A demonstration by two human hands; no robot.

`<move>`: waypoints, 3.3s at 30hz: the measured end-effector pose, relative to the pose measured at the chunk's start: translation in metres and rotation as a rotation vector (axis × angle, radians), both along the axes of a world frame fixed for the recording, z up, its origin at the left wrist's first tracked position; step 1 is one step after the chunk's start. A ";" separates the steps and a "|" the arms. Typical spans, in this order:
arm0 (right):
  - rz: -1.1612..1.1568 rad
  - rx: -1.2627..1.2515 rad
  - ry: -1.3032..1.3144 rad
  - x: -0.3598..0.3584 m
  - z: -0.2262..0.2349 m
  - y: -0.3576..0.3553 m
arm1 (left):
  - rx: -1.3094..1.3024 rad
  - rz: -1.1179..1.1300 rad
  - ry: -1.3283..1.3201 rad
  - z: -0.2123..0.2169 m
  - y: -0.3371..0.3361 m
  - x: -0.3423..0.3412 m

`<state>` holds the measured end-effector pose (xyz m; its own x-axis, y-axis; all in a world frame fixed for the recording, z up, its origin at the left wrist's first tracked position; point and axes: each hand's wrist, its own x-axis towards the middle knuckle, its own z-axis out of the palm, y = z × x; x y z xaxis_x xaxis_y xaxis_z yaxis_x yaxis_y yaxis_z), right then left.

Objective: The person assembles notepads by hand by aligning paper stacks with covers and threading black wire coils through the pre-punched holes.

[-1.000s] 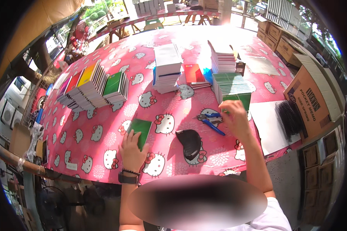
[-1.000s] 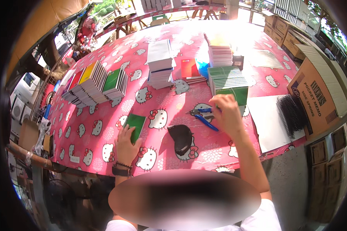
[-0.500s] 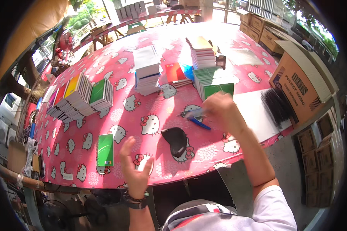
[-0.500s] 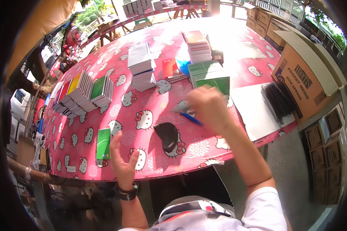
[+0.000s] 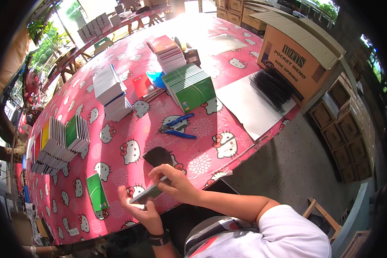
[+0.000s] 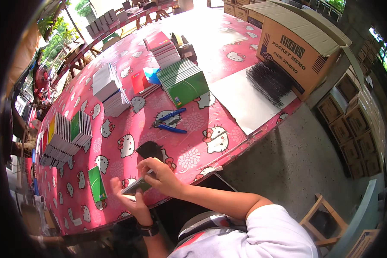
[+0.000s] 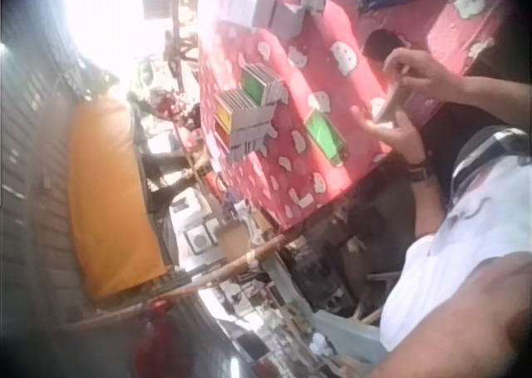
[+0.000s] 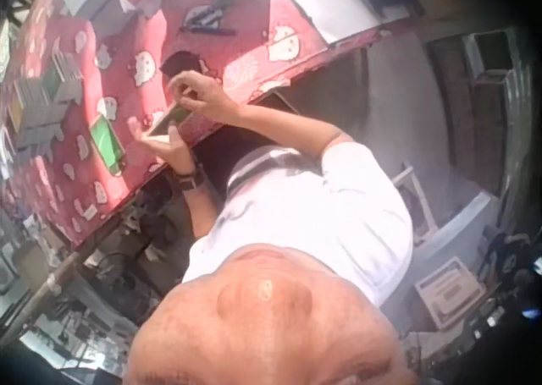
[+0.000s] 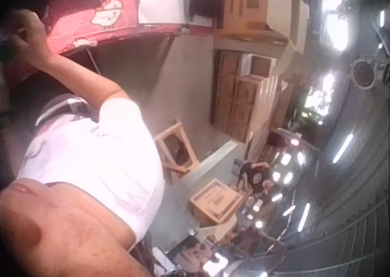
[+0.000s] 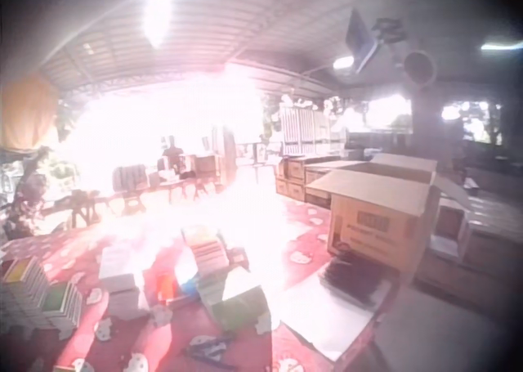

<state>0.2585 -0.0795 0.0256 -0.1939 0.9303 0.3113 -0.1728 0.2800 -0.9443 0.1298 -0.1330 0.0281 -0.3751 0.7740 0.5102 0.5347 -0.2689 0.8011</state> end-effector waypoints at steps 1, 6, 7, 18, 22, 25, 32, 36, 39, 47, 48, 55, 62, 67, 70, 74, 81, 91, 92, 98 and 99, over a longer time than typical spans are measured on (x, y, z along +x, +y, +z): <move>0.028 0.032 -0.043 0.002 -0.001 0.000 | 0.082 0.180 0.292 0.012 0.002 0.009; 0.097 0.264 -0.291 0.044 0.010 0.016 | -0.090 -0.150 0.576 0.021 -0.001 0.010; 0.136 0.127 -0.197 0.077 0.000 0.033 | -0.057 -0.174 0.589 0.025 0.001 0.010; -0.942 -0.287 -1.437 0.338 0.001 0.106 | -0.008 -0.268 0.620 0.031 0.010 -0.003; -0.984 -0.266 -1.489 0.341 0.007 0.101 | -0.017 -0.256 0.619 0.032 0.010 -0.007; -0.887 -0.418 -1.472 0.342 0.016 0.104 | -0.026 -0.249 0.600 0.030 0.011 -0.006; -0.799 -0.181 -1.241 0.351 0.000 0.107 | -0.012 -0.249 0.556 0.031 0.013 -0.006; -0.582 -0.001 -0.982 0.258 0.033 0.083 | -0.005 -0.228 0.551 0.029 0.015 -0.004; -0.020 -0.034 -0.570 0.145 0.040 0.056 | -0.009 -0.244 0.546 0.029 0.015 -0.015; 0.248 0.245 -0.593 0.070 0.041 0.034 | -0.033 -0.331 0.517 0.037 0.015 -0.015; 0.255 0.244 -0.576 0.069 0.041 0.035 | -0.033 -0.323 0.520 0.036 0.015 -0.015; 0.283 0.224 -0.498 0.064 0.040 0.035 | -0.039 -0.320 0.527 0.036 0.016 -0.015; 0.299 0.314 -0.504 0.067 0.042 0.038 | -0.033 -0.297 0.523 0.035 0.016 -0.013; 0.429 0.250 -0.577 0.072 0.037 0.039 | -0.056 -0.292 0.552 0.037 0.015 -0.012; 0.431 0.187 -0.626 0.069 0.052 0.035 | -0.076 -0.246 0.504 0.045 0.015 -0.004; 0.564 0.133 -0.555 0.071 0.050 0.038 | -0.087 -0.278 0.368 0.045 0.014 0.014; 0.387 0.625 -0.878 0.059 0.043 0.100 | -0.116 -0.343 0.570 0.040 0.016 0.011; 0.558 0.553 -1.180 0.016 0.024 0.105 | -0.153 -0.426 0.574 0.042 0.015 0.003; 0.482 0.624 -1.140 0.019 0.011 0.105 | -0.190 -0.408 0.577 0.043 0.015 0.006; 0.573 -0.042 -0.523 0.067 0.029 0.097 | -0.124 -0.323 0.601 0.041 0.015 -0.014; 0.755 -0.207 -0.219 0.070 0.028 0.093 | -0.121 -0.310 0.599 0.041 0.015 -0.020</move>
<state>0.3286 0.0130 0.0533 -0.8288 0.5588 0.0297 -0.0509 -0.0224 -0.9985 0.1100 -0.1184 0.0689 0.1932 0.8645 0.4640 0.8074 -0.4088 0.4254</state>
